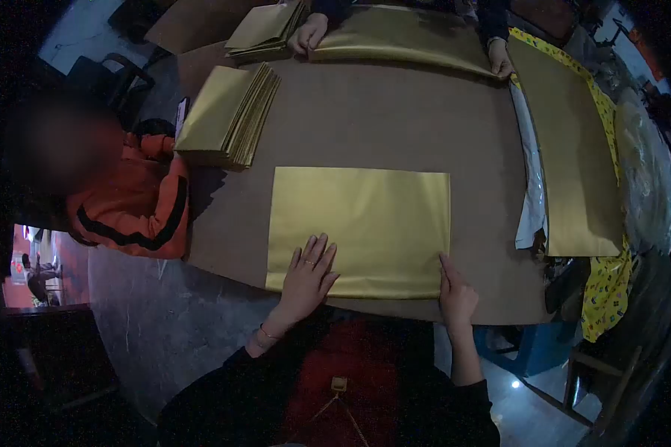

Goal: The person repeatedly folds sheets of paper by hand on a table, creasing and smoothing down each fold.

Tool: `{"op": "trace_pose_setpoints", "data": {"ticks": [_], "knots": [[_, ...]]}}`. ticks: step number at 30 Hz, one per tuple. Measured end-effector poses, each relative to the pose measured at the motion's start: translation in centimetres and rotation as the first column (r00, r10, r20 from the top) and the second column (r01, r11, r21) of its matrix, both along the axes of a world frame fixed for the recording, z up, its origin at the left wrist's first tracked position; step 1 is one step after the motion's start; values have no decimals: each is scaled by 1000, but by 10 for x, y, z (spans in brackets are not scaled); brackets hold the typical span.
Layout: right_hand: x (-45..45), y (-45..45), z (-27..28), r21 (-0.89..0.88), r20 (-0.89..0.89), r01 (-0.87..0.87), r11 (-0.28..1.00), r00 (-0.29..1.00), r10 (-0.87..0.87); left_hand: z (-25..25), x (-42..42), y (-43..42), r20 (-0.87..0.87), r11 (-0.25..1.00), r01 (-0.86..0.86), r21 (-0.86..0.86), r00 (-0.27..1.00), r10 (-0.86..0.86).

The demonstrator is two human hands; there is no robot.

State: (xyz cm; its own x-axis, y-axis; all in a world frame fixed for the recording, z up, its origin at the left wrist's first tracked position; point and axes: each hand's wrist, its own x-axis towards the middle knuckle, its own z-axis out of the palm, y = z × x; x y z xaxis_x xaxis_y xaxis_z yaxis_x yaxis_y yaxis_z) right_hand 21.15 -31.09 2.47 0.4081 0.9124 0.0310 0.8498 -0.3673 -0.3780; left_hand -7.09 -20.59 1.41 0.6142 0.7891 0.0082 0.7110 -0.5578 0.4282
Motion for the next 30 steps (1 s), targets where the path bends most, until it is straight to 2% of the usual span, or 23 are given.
{"op": "trace_pose_setpoints", "data": {"ticks": [4, 10, 12, 16, 18, 19, 25, 28, 30], "knots": [[2, 0, -3, 42, 18, -30, 999, 999, 29, -1, 0, -5, -1, 1000, -27, -2, 1000, 27], [-2, 2, 3, -23, -34, 28, 999, 999, -28, -5, -1, -4, -6, 1000, -18, 25, 1000, 18], [-2, 2, 3, 66, -50, 0, 998, 999, 3, -5, -1, -3, -12, 1000, -13, 28, 1000, 13], [0, 0, -3, 84, -53, 7, 996, 999, -2, -4, 0, -2, -13, 1000, -8, 26, 1000, 8], [-1, 0, 2, -38, -58, 51, 998, 997, -54, -4, 0, -2, -6, 999, -5, 32, 1000, 5], [-1, 0, 1, -37, -57, 52, 998, 997, -54, -4, 0, -2, -7, 1000, -10, 26, 1000, 10], [0, -1, -2, 62, -25, 15, 998, 1000, -13, -4, 0, -3, 16, 1000, -17, 22, 1000, 17], [0, -1, 1, -8, -3, 15, 1000, 1000, -15, -7, 0, -4, 12, 1000, -18, 25, 1000, 17], [-3, 1, 6, -123, -31, 80, 989, 996, -84, -5, 2, -4, -7, 999, -34, 38, 999, 34]]}}
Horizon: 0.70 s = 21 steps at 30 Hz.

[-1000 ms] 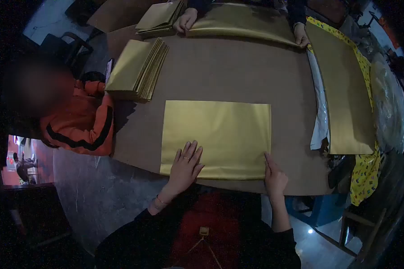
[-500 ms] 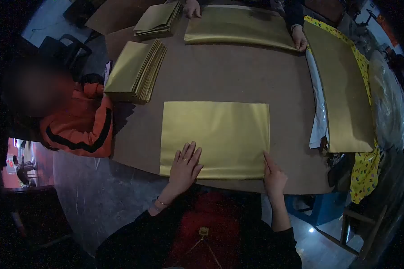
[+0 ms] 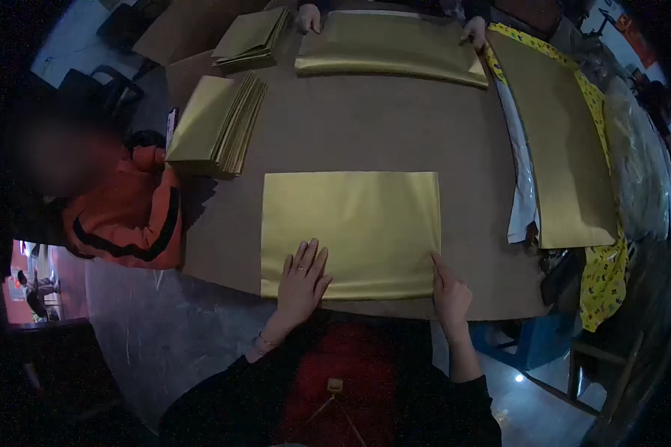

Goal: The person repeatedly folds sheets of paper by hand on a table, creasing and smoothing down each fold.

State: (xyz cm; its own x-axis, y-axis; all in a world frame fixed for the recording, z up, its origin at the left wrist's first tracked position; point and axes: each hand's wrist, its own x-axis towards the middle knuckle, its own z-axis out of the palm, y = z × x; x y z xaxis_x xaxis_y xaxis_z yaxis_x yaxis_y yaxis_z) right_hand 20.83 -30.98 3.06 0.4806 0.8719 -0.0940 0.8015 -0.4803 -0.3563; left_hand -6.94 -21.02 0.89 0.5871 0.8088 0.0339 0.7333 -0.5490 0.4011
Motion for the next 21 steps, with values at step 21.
{"op": "trace_pose_setpoints", "data": {"ticks": [21], "knots": [[8, -5, -16, 105, -12, -56, 993, 998, 57, 0, 0, 1, -3, 1000, 12, 15, 1000, -12]]}}
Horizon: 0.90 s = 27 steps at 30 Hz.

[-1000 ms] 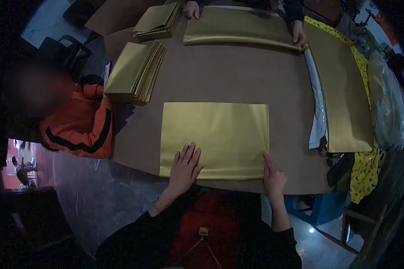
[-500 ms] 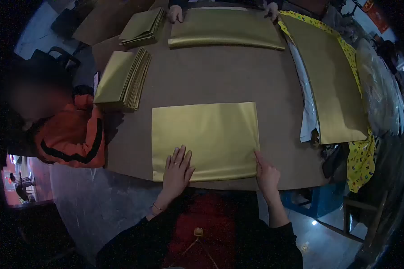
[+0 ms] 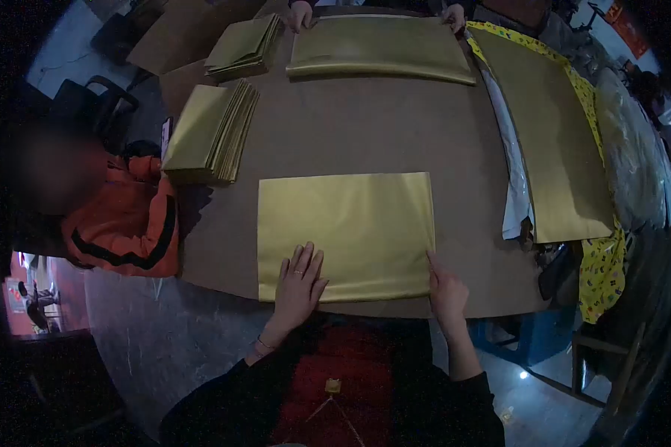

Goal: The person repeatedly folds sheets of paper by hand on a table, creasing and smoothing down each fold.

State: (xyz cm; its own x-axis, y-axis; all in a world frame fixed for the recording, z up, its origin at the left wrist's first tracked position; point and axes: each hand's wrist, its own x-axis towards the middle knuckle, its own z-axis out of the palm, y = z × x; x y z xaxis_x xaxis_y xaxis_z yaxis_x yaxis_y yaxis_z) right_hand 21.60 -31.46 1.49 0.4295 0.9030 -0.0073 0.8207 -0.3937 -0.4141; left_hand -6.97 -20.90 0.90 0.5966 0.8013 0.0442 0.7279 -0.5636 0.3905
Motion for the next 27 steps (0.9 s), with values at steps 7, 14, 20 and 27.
{"op": "trace_pose_setpoints", "data": {"ticks": [7, 14, 20, 27], "knots": [[-1, 1, 2, 81, 44, -44, 996, 998, 41, -4, -1, -1, 6, 1000, -1, 26, 1000, 1], [-4, 3, 7, -51, 21, 15, 999, 1000, -13, -2, 0, -2, -2, 1000, -17, 21, 1000, 17], [-4, 3, 3, 15, 57, 4, 1000, 998, -4, -6, 0, -2, 8, 999, -13, 49, 1000, 13], [-9, 8, 20, -265, 91, 53, 963, 995, -30, -2, 0, -1, -15, 1000, -14, 9, 1000, 14]]}}
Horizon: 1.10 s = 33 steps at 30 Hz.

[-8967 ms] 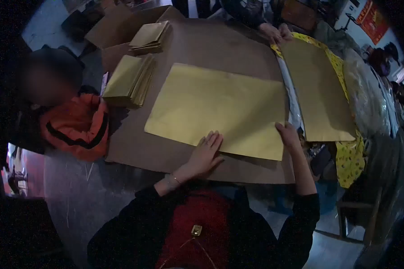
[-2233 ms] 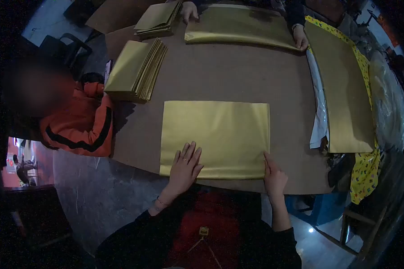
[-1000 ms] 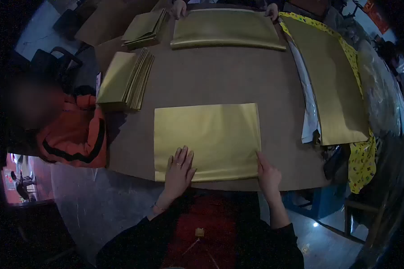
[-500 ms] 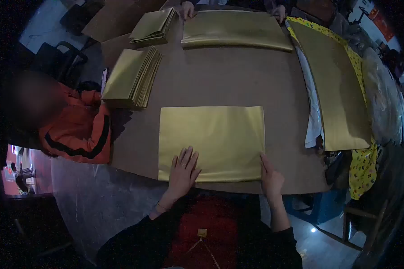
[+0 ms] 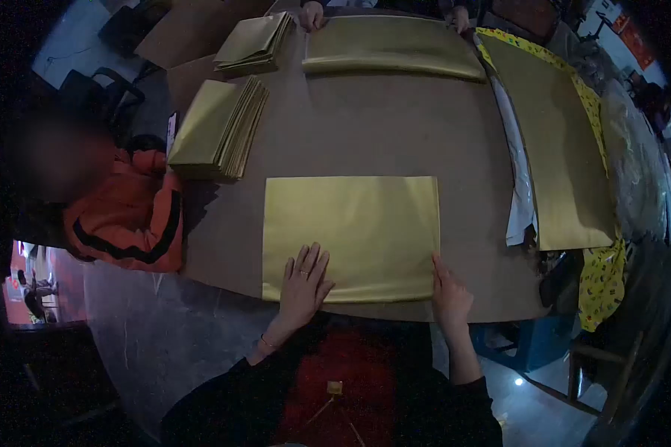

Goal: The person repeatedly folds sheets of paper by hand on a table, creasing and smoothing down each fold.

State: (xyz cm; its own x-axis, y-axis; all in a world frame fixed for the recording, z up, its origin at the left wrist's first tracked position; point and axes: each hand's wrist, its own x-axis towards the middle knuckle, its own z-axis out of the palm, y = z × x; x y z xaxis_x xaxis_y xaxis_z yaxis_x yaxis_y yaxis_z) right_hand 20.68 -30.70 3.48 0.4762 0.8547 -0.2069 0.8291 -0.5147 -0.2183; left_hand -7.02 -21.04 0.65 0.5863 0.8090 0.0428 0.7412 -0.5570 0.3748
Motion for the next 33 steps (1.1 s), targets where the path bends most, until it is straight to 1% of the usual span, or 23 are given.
{"op": "trace_pose_setpoints", "data": {"ticks": [1, 3, 4, 6, 8, 10, 12, 13, 15, 16, 18, 20, 22, 24, 26, 27, 30, 31, 33], "knots": [[-1, 1, 3, -1, 3, 2, 1000, 1000, -2, 0, 0, 0, 4, 1000, 0, -1, 1000, 0], [-6, 8, 11, 160, 145, -147, 976, 982, 124, 2, 0, 0, 17, 1000, 13, -9, 1000, -13], [-9, 17, 15, 235, -91, -126, 964, 984, 151, 2, 0, 0, 17, 1000, 14, -1, 1000, -14], [-25, 35, 14, 422, -45, -319, 848, 927, 371, 2, 0, 0, 21, 1000, 21, 7, 1000, -21], [-53, 57, 13, 494, -88, -464, 735, 815, 573, 1, 1, 0, 7, 1000, 4, -11, 1000, -4], [-80, 70, -6, 418, -64, -632, 653, 696, 715, 2, 2, 0, 7, 1000, -17, -25, 1000, 17], [-91, 76, -25, 314, 52, -718, 621, 666, 744, 0, 1, -1, 25, 1000, -12, -14, 1000, 12], [-90, 79, -23, 266, 96, -733, 626, 667, 739, 0, 0, 0, 40, 1000, -8, -5, 999, 8], [-79, 76, -35, 294, 120, -648, 703, 754, 645, 1, 1, 0, 20, 1000, -17, -17, 1000, 17], [-70, 77, -22, 262, 97, -606, 751, 791, 604, 0, 0, 0, 23, 1000, -15, -17, 1000, 16], [-51, 79, -22, 268, 89, -489, 830, 871, 484, -2, -1, 0, 35, 1000, -6, -3, 999, 6], [-23, 84, -35, 297, 109, -450, 842, 892, 439, -4, -1, -1, 46, 1000, -7, 5, 999, 6], [-4, 96, -40, 348, 152, -343, 873, 939, 308, -1, -1, -1, 33, 1000, -12, -9, 999, 12], [7, 110, -40, 347, 168, -323, 880, 945, 280, -2, -1, -1, 37, 1000, -15, -4, 999, 15], [18, 123, -46, 392, 196, -280, 877, 956, 217, 0, -1, -1, 15, 1000, -8, -13, 1000, 8], [22, 129, -50, 368, 198, -255, 894, 961, 193, 1, 0, 0, 11, 1000, -4, -9, 1000, 4], [27, 132, -54, 342, 237, -259, 903, 954, 184, 0, 0, 0, -11, 1000, -6, 1, 1000, 6], [26, 131, -53, 365, 215, -244, 899, 961, 174, 1, 0, 0, -8, 1000, -8, 0, 1000, 8], [21, 121, -49, 344, 211, -254, 904, 959, 190, 0, 0, -1, 2, 1000, -6, 13, 1000, 6]]}}
